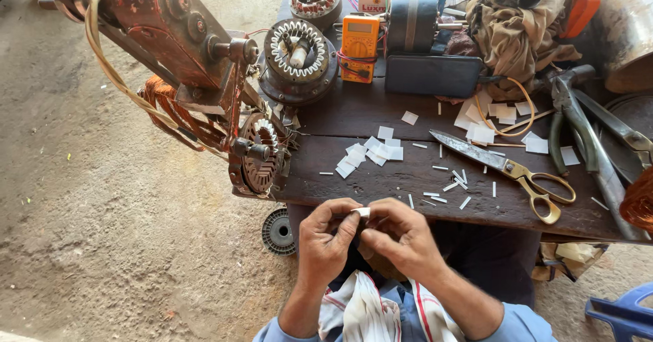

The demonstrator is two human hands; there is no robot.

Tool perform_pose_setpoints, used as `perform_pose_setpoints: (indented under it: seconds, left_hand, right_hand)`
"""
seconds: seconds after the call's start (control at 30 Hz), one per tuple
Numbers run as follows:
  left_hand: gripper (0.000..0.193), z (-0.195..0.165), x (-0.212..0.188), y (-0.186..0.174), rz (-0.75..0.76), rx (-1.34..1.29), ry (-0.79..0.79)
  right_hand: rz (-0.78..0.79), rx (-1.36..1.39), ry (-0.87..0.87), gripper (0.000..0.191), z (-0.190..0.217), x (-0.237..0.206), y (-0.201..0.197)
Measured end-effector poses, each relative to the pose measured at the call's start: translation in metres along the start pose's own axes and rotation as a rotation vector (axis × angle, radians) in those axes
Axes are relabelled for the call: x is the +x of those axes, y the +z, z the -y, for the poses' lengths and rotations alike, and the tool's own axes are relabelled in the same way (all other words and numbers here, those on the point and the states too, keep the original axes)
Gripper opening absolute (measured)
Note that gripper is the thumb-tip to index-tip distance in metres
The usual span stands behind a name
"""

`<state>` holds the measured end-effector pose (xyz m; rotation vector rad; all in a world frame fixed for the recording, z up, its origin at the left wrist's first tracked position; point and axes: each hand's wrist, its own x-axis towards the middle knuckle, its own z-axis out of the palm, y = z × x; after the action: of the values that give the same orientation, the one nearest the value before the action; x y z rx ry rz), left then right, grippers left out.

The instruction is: The person repeatedly picks small white rectangular pieces from a pile on the workbench, folds them, and inserts them into slots on a motor armature. The person uses both hands to manipulate the pieces and the armature, occasionally adjusting the armature's position on the bench.

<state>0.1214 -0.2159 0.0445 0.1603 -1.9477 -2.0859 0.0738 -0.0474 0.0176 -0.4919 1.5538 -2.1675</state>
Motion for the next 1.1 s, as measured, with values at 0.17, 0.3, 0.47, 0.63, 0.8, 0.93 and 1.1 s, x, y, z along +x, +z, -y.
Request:
perform_pose_setpoints:
  seconds: [0.17, 0.3, 0.47, 0.63, 0.8, 0.93, 1.1]
  left_hand:
    - [0.015, -0.021, 0.003, -0.003, 0.09, 0.45, 0.273]
    - [0.024, -0.02, 0.001, 0.007, 0.023, 0.069, -0.032]
    - [0.01, -0.015, -0.004, 0.006, 0.102, -0.011, 0.006]
    - [0.012, -0.017, -0.004, -0.001, 0.156, 0.062, 0.129]
    - [0.01, -0.018, -0.005, 0.005, 0.081, 0.229, 0.225]
    - [0.012, -0.016, -0.006, 0.007, 0.059, 0.089, 0.062]
    - [0.016, -0.013, -0.006, 0.003, 0.078, 0.105, 0.045]
  right_hand:
    - [-0.038, -0.114, -0.104, 0.032, 0.008, 0.005, -0.005]
    - [-0.015, -0.021, 0.006, 0.025, -0.002, 0.004, -0.013]
    - [-0.074, 0.156, 0.052, 0.023, -0.015, -0.002, -0.013]
    - [0.047, 0.19, 0.134, 0.027, -0.013, 0.001, -0.019]
    - [0.012, 0.157, 0.087, 0.023, -0.011, 0.005, -0.02]
    - [0.009, 0.071, -0.017, 0.019, -0.007, 0.006, -0.02]
    - [0.06, -0.106, -0.188, 0.016, 0.001, 0.008, -0.019]
